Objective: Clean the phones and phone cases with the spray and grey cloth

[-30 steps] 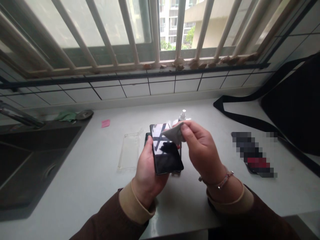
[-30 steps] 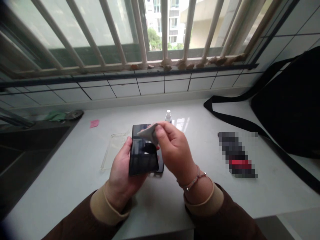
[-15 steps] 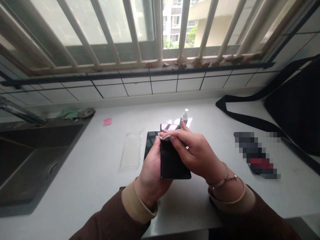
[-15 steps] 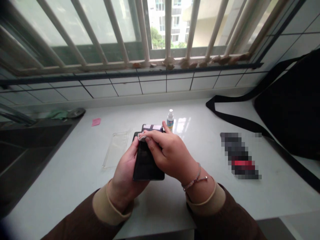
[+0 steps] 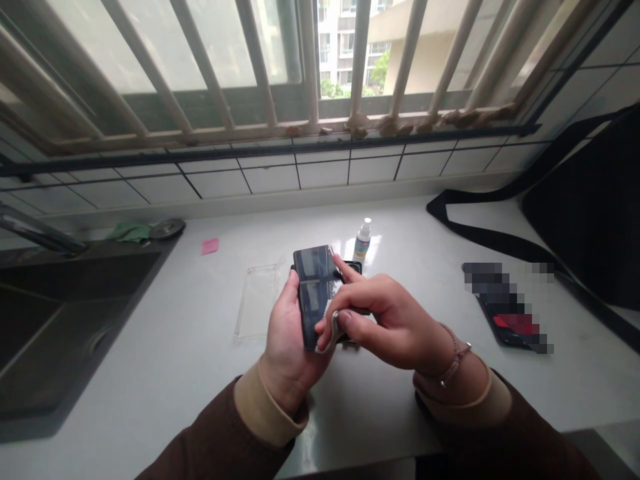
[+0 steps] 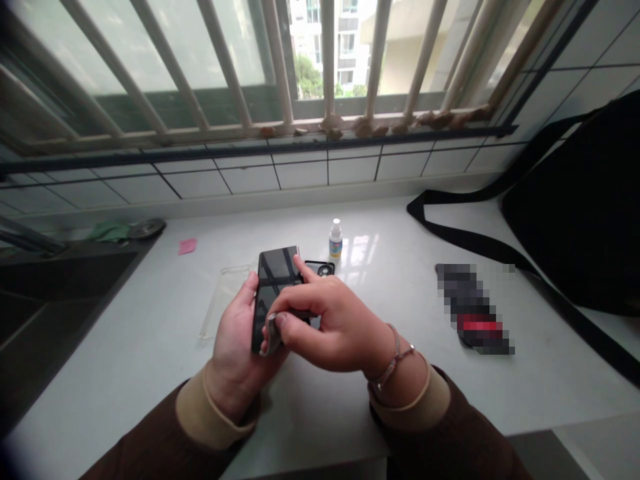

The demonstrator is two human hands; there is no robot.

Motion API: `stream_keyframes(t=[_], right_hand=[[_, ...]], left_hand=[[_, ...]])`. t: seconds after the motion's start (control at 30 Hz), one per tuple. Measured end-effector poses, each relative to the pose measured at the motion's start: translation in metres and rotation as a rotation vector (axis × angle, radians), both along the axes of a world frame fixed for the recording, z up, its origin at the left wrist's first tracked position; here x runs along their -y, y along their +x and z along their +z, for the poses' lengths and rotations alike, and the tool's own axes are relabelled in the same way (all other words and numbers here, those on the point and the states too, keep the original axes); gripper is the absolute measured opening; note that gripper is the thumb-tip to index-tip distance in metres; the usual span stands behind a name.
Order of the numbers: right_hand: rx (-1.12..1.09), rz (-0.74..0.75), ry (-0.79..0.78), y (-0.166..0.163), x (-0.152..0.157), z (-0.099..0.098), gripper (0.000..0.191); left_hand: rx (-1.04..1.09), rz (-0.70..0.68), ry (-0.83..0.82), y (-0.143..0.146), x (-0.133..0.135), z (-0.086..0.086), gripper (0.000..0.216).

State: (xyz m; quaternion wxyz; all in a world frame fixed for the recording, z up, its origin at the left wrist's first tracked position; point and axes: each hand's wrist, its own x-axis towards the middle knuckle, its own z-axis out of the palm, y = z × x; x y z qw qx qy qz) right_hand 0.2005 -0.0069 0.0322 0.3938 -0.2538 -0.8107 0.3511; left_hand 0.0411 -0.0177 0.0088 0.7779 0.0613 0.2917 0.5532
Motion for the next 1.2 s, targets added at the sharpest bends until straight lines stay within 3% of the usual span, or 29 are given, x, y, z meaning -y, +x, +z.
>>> stream_keyframes(t=[0.1, 0.27, 0.37, 0.53, 0.77, 1.0, 1.2], right_hand=[[-0.098, -0.083, -0.095, -0.003, -0.001, -0.005, 0.027], [-0.23, -0.405, -0.176, -0.006, -0.009, -0.015, 0.029], [-0.151, -0.506, -0.141, -0.005, -0.011, -0.016, 0.029], [-0.117, -0.502, -0.019, -0.01, -0.008, -0.015, 0.026], [-0.164, -0.805, 0.095, -0.005, -0.008, -0.013, 0.028], [0.057, -0.471, 0.142, -0.011, -0.014, -0.022, 0.025], [0.041, -0.356, 0.081, -0.011, -0.014, -0.019, 0.02]], left_hand=[[0.005, -0.002, 0.022, 0.001, 0.0, 0.0, 0.055], [-0.01, -0.022, 0.022, 0.006, 0.004, 0.006, 0.053], [-0.042, -0.056, 0.029, 0.006, 0.006, 0.006, 0.057], [-0.023, -0.009, 0.055, 0.005, 0.004, 0.002, 0.054], [-0.068, -0.133, 0.032, 0.004, 0.007, 0.001, 0.055], [0.01, -0.065, 0.019, 0.009, 0.006, 0.002, 0.055], [-0.033, -0.029, 0.001, 0.009, 0.003, 0.002, 0.056]])
